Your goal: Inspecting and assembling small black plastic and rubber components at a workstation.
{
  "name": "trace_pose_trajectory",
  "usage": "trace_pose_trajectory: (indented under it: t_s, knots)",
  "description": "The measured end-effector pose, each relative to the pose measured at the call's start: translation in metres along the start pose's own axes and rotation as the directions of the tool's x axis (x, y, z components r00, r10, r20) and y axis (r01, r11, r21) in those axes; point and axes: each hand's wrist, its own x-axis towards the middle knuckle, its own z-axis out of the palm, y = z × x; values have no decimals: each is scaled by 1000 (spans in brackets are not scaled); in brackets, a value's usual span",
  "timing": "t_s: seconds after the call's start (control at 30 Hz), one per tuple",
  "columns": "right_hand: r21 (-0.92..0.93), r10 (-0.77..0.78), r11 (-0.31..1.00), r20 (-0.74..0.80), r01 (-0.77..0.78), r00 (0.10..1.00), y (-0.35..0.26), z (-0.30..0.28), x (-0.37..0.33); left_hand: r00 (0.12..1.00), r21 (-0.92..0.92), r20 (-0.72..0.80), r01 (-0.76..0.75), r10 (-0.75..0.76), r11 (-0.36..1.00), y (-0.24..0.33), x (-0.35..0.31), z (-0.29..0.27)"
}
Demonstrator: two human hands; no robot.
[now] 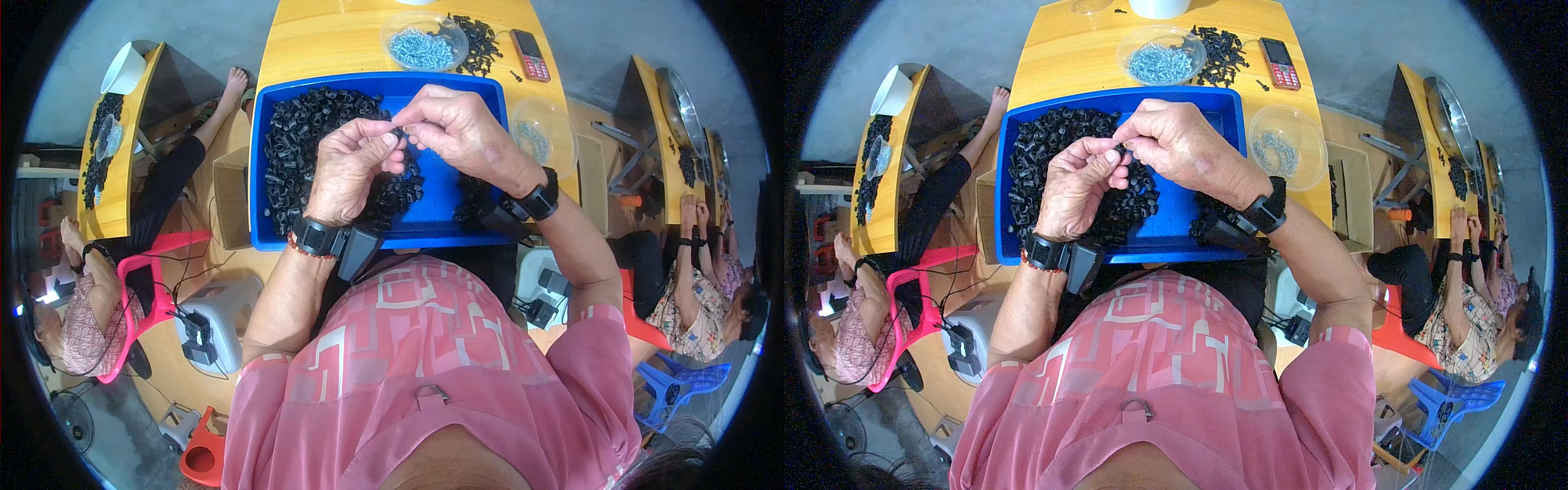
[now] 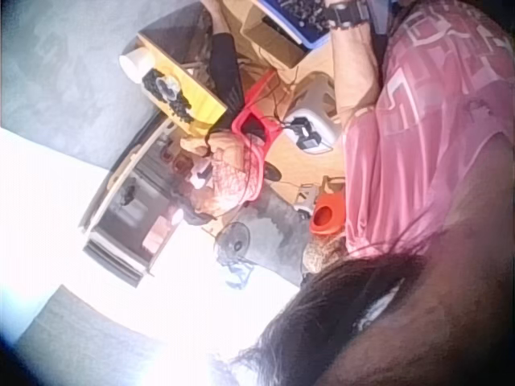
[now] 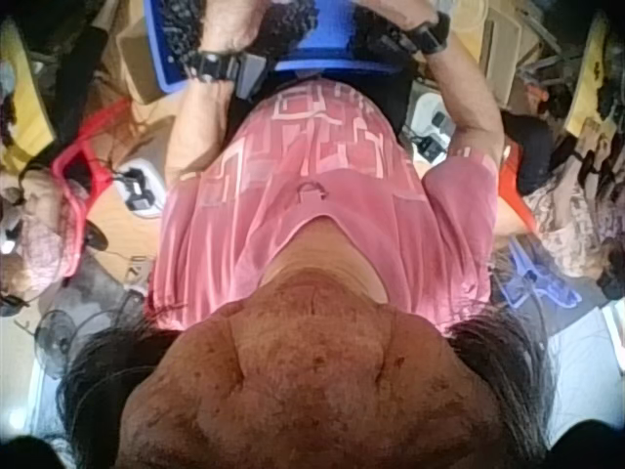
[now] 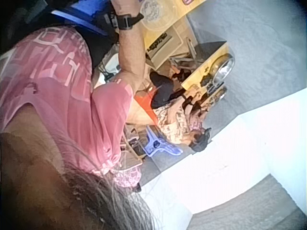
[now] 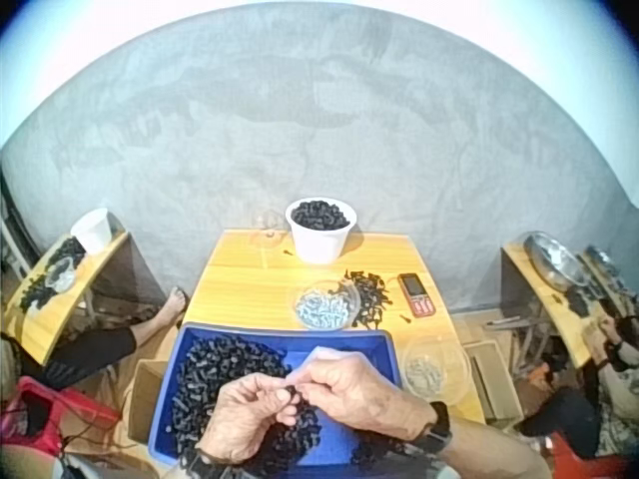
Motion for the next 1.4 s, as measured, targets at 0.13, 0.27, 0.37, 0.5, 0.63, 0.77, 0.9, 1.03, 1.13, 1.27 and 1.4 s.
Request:
trace_pose_trajectory:
  t_s: [0.13,0.27,0.37,0.5,0.63,0.77,0.9,1.03,1.13,1.27,1.4]
  knots:
    - [-25,-24,999,54,25,998,2,0,0,1000,50,2,-19,19,999,-2,0,-2]
    - [-134,-115,984,0,114,993,-2,1,-3,1000,73,-7,-12,12,997,0,-1,0]
    - [-124,-59,991,-21,56,998,-5,0,-3,1000,53,4,-21,20,998,1,-1,2]
    - [-128,-53,991,-29,48,998,-8,0,-4,999,1,34,-1,1,1000,-1,1,-1]
    - [-125,-75,990,-87,64,993,-6,3,-3,999,-42,41,14,-12,999,-1,1,-1]
    - [-126,-114,987,-85,103,990,-5,6,-3,999,-37,32,16,-15,999,-1,1,-2]
    - [-144,-121,983,-53,112,991,-6,6,-4,1000,11,5,-16,16,1000,0,0,2]
    - [-145,-110,984,-43,103,993,-4,5,-4,998,78,-44,-34,38,996,0,0,5]
    - [-153,-189,972,-44,180,981,-4,6,-2,998,105,-52,-28,34,994,0,-1,5]
    - [-181,-186,965,19,187,982,-12,6,0,998,95,-54,-22,27,995,-1,0,2]
    - [-170,-181,971,-61,169,982,-9,7,-1,999,45,-37,-20,22,999,1,0,2]
